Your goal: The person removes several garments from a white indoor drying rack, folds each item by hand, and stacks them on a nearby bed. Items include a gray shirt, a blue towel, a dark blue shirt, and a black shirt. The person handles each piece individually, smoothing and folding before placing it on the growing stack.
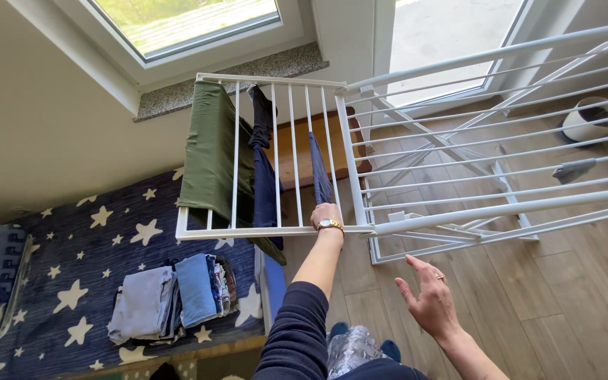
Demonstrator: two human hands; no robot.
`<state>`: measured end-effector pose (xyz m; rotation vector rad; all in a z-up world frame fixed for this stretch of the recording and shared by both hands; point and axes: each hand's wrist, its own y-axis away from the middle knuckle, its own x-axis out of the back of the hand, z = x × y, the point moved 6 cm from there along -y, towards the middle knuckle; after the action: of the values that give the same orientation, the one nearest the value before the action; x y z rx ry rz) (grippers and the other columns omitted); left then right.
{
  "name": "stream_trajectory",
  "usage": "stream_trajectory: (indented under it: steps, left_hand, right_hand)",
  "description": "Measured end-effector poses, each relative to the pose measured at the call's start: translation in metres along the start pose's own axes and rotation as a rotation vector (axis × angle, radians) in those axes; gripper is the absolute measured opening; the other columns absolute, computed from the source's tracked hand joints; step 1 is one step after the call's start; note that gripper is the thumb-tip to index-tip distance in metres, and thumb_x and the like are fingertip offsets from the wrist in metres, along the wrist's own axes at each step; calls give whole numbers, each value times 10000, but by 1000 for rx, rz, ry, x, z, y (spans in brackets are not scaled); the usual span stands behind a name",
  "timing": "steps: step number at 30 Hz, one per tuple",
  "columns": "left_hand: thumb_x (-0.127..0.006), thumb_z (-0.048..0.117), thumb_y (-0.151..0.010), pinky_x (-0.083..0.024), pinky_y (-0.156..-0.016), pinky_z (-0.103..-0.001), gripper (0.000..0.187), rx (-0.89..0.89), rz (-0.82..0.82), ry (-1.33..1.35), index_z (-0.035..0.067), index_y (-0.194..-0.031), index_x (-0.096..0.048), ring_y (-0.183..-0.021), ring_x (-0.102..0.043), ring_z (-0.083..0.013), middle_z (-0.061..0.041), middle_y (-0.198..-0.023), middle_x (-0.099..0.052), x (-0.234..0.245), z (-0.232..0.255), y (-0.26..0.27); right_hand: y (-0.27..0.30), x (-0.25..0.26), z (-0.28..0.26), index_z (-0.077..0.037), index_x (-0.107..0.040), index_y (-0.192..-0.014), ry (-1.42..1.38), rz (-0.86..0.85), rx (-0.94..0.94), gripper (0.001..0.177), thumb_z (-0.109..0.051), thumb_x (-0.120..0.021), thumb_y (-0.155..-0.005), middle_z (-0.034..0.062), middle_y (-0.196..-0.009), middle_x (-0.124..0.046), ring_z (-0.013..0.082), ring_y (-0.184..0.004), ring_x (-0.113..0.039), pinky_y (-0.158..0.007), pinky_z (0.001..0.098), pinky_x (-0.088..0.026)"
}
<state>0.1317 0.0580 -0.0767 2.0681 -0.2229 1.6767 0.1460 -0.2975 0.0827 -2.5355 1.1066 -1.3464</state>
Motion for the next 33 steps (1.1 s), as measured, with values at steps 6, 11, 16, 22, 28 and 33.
stream_trajectory:
  steps: [6,11,16,22,28,33]
  left_hand:
    - [-570,58,-942,-599,-489,-437,256,15,-214,7,83,-1108,-763,-910,-719,-318,-129,-1109,-712,9,-12,-1]
    - [-507,8,-944,-618,-642,-444,329,-110,-268,30,97,-1120,-770,-987,-733,-279,-80,-1122,-750,20,-8,-9]
    - [-513,122,-957,-577,-714,-457,382,-374,-406,-270,172,-1275,-719,-1125,-689,-273,-29,-1275,-696,11,16,-19]
    - [-382,434,-1030,-326,-987,-555,498,-576,-596,-715,299,-1476,-558,-1430,-430,-296,24,-1526,-538,-34,32,-31]
    - [-397,285,-1025,-332,-990,-415,428,-714,-447,-640,289,-1345,-680,-1298,-544,-236,-32,-1409,-638,31,27,-36]
    - [-514,278,-1029,-504,-990,-604,300,-695,-396,572,16,-1106,-640,-1192,-593,-523,-323,-1143,-682,167,14,-42]
  right_hand:
    - [-25,0,1,-87,-580,-1386,-30,-53,7,547,-339,-687,-913,78,-1317,-690,249,-1224,-632,-1073,411,-472]
    - [-54,-8,14,-90,-586,-1384,-27,-40,43,547,-330,-700,-905,79,-1316,-692,260,-1226,-633,-1076,414,-468]
    - [-97,-21,37,-104,-583,-1387,-10,-51,54,561,-338,-715,-894,59,-1327,-694,256,-1240,-634,-1085,404,-446]
    - [-164,-36,40,-97,-562,-1384,-25,-98,132,558,-273,-731,-882,75,-1341,-679,301,-1183,-647,-1038,415,-450]
    - [-214,-57,47,-97,-569,-1393,-42,-119,180,550,-281,-714,-895,83,-1333,-679,267,-1230,-639,-1076,419,-452]
    - [-237,-116,71,-208,-562,-1449,-123,-283,25,669,-457,-758,-860,42,-1254,-703,267,-1198,-672,-1063,425,-470]
